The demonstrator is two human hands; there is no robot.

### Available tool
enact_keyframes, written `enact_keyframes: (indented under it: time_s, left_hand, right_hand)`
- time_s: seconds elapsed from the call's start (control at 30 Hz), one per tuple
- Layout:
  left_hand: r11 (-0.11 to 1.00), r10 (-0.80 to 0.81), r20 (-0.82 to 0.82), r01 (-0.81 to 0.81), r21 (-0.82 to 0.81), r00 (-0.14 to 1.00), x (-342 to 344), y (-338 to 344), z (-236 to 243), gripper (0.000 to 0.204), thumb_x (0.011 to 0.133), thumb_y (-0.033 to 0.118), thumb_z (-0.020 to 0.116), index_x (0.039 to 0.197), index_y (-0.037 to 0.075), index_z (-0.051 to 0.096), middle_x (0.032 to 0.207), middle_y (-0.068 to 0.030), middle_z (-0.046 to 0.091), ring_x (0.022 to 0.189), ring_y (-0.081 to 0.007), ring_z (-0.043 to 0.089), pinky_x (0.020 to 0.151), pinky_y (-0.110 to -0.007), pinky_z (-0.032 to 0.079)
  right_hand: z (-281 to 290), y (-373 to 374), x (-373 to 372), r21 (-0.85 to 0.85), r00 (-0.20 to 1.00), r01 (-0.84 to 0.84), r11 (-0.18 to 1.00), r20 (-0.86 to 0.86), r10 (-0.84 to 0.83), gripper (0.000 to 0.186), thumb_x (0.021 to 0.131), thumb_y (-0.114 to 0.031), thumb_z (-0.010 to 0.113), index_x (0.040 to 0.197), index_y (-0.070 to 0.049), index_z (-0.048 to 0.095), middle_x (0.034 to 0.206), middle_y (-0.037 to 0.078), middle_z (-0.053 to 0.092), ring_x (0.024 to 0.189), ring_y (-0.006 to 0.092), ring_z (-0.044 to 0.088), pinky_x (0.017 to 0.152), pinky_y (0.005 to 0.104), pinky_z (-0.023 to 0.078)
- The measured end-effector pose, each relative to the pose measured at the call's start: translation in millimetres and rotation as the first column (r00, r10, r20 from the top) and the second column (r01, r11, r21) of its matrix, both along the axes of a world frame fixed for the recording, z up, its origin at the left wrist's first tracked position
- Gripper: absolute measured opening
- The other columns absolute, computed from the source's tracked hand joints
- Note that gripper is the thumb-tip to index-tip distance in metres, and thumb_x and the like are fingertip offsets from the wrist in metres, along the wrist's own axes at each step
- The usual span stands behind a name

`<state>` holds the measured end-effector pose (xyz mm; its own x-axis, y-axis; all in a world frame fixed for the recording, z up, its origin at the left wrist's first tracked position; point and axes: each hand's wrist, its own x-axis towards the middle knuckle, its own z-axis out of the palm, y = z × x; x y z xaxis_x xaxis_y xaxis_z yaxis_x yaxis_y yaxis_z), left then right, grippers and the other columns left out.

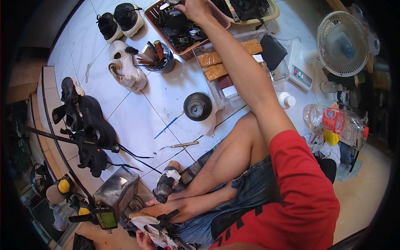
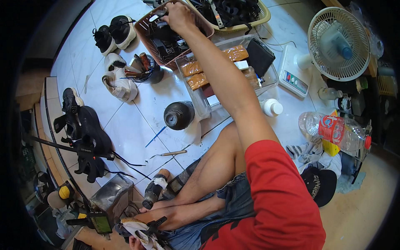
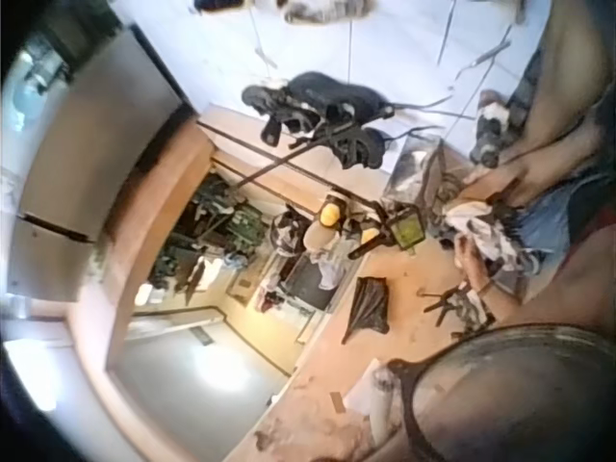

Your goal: Apply adhesive and clamps to repair the sole of a shoe.

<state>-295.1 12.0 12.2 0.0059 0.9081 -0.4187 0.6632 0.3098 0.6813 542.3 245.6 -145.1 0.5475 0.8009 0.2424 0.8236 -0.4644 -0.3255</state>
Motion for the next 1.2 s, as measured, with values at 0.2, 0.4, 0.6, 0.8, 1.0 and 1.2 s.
enact_keyframes:
  time_s: [0.2, 0.4, 0.6, 0.8, 1.0, 1.2]
  left_hand:
    - [0.918, -0.383, -0.012, 0.382, 0.107, 0.924, -41.9, -1.4, -11.8, 0.042, 0.095, -0.002, 0.061, 0.137, 0.001, 0.060, 0.148, -0.0167, 0.044, 0.072, -0.0129, 0.043, 0.059, -0.026, 0.039]
    - [0.956, -0.278, -0.021, 0.278, 0.088, 0.960, -54.4, -4.9, -13.5, 0.041, 0.095, -0.001, 0.062, 0.136, 0.001, 0.061, 0.148, -0.0160, 0.045, 0.073, -0.0123, 0.043, 0.059, -0.025, 0.038]
    - [0.965, -0.238, -0.070, 0.244, 0.099, 0.969, -31.7, -5.8, 1.6, 0.036, 0.094, 0.000, 0.065, 0.130, 0.005, 0.064, 0.139, -0.0133, 0.053, 0.071, -0.0114, 0.043, 0.060, -0.024, 0.039]
    - [0.895, 0.371, 0.033, -0.348, -0.280, 0.928, 46.3, 19.5, 12.8, 0.034, 0.094, 0.010, 0.069, 0.126, 0.010, 0.056, 0.107, -0.0067, 0.065, 0.094, -0.0218, 0.066, 0.080, -0.034, 0.056]
    - [0.865, 0.397, -0.065, -0.397, -0.307, 0.915, 61.0, -5.7, 48.1, 0.043, 0.097, 0.017, 0.071, 0.136, 0.009, 0.054, 0.117, -0.0054, 0.061, 0.105, -0.0184, 0.060, 0.085, -0.033, 0.053]
    - [0.953, 0.022, -0.018, -0.026, -0.302, 1.000, 65.2, -2.8, 26.1, 0.025, 0.099, 0.022, 0.067, 0.110, 0.000, 0.062, 0.084, 0.0027, 0.059, 0.075, -0.0075, 0.052, 0.067, -0.025, 0.042]
  right_hand:
    - [-0.1, -3.4, 13.2, -0.067, 1.000, -0.024, 0.997, -0.003, 0.024, 0.065, 0.077, -0.048, 0.084, 0.133, -0.023, 0.061, 0.139, 0.015, 0.056, 0.128, 0.0386, 0.051, 0.101, 0.0598, 0.045]
    - [5.9, -0.2, 22.3, -0.126, 0.998, -0.059, 0.990, -0.020, 0.057, 0.058, 0.080, -0.044, 0.082, 0.129, -0.018, 0.065, 0.133, 0.016, 0.061, 0.120, 0.0377, 0.057, 0.097, 0.0566, 0.049]
    - [26.4, 15.7, 21.1, -0.169, 0.992, -0.126, 0.978, -0.023, 0.124, 0.050, 0.083, -0.041, 0.080, 0.124, -0.014, 0.069, 0.127, 0.017, 0.066, 0.113, 0.0368, 0.064, 0.093, 0.0534, 0.053]
    - [41.8, 45.6, 22.3, -0.237, 0.980, -0.193, 0.952, -0.003, 0.198, 0.044, 0.086, -0.037, 0.077, 0.120, -0.009, 0.073, 0.121, 0.018, 0.070, 0.105, 0.0359, 0.070, 0.089, 0.0503, 0.056]
    - [-12.8, 108.5, -4.2, -0.143, 0.958, -0.283, 0.948, 0.002, 0.287, 0.043, 0.084, -0.037, 0.080, 0.113, -0.006, 0.075, 0.118, 0.021, 0.072, 0.108, 0.0364, 0.071, 0.090, 0.0482, 0.058]
    - [17.6, 63.2, 55.0, -0.033, 0.914, -0.396, 0.918, 0.087, 0.397, 0.034, 0.084, -0.033, 0.081, 0.090, -0.001, 0.072, 0.087, 0.022, 0.072, 0.086, 0.0379, 0.071, 0.077, 0.0470, 0.055]
